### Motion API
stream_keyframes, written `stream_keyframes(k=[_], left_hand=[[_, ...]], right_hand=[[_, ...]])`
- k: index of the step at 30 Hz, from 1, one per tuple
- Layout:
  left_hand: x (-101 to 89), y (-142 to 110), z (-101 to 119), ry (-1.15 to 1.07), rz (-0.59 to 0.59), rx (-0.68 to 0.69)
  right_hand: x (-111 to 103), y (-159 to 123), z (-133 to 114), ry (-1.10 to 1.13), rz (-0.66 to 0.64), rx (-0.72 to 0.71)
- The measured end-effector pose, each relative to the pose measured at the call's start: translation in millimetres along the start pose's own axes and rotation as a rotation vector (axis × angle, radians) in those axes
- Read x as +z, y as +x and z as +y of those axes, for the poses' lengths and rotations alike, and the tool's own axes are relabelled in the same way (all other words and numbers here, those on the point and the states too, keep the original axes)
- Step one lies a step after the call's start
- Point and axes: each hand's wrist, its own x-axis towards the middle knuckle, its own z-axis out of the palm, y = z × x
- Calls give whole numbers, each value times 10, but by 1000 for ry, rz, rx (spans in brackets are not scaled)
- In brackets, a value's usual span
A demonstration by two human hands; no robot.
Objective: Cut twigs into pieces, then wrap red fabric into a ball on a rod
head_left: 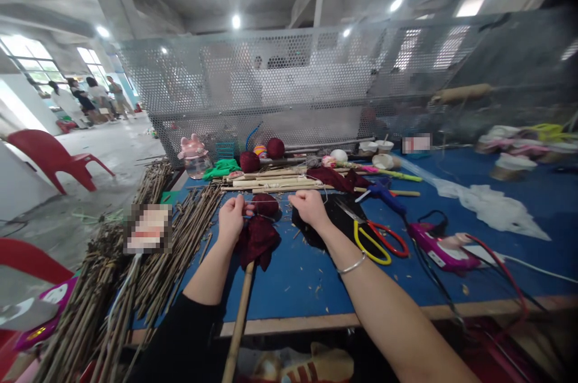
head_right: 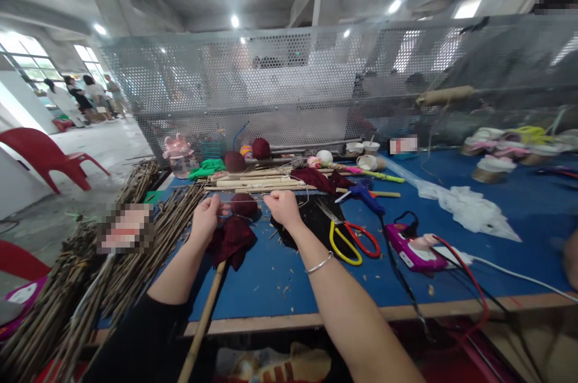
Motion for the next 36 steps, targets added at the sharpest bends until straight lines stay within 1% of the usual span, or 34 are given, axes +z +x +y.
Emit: stream_keyframes(k=[2,4,6,8,11,13,15,17,19,22,24,26,27,28,29,31,32,34,36], left_hand=[[15,-4,-22,-1,0,-5],[21,11,-40,-11,5,-15],[12,32,-42,-6,15,-29],[-10,28,-26,45,-10,-33],[-39,-86,5,241,-78,60],[-30,-231,1,412,-86,130],[5,-384,-28,558,-94,132],[41,-494,-62,672,-125,99],[53,-544,-76,744,-145,87],[15,-567,-40,720,-134,136],[-22,-608,10,663,-131,195],[-42,-695,63,626,-145,253],[-42,-753,88,617,-155,277],[-34,-818,111,608,-165,298],[-20,-886,133,601,-174,318],[14,-1017,173,590,-181,353],[29,-1074,193,586,-178,363],[39,-1163,226,584,-164,369],[18,-1215,248,599,-148,373]], right_hand=[[5,11,14,4,53,-21],[11,21,34,-4,68,-37],[19,26,66,-6,53,-24],[27,24,105,-2,9,-6],[32,15,129,12,-68,-3],[23,10,84,23,-87,-6],[-15,-3,-15,32,-83,-10],[-106,-39,-135,46,-72,-24],[-262,-107,-218,46,-46,-52],[-566,-259,-188,-55,-32,-92],[-737,-366,-93,-201,-73,-32],[-819,-453,-20,-302,-83,79],[-816,-486,-16,-298,-78,124],[-784,-514,-38,-248,-72,153],[-724,-540,-86,-152,-74,173],[-539,-593,-234,123,-128,208],[-429,-625,-316,275,-167,246],[-224,-697,-451,515,-291,275],[-93,-764,-522,644,-435,299]])
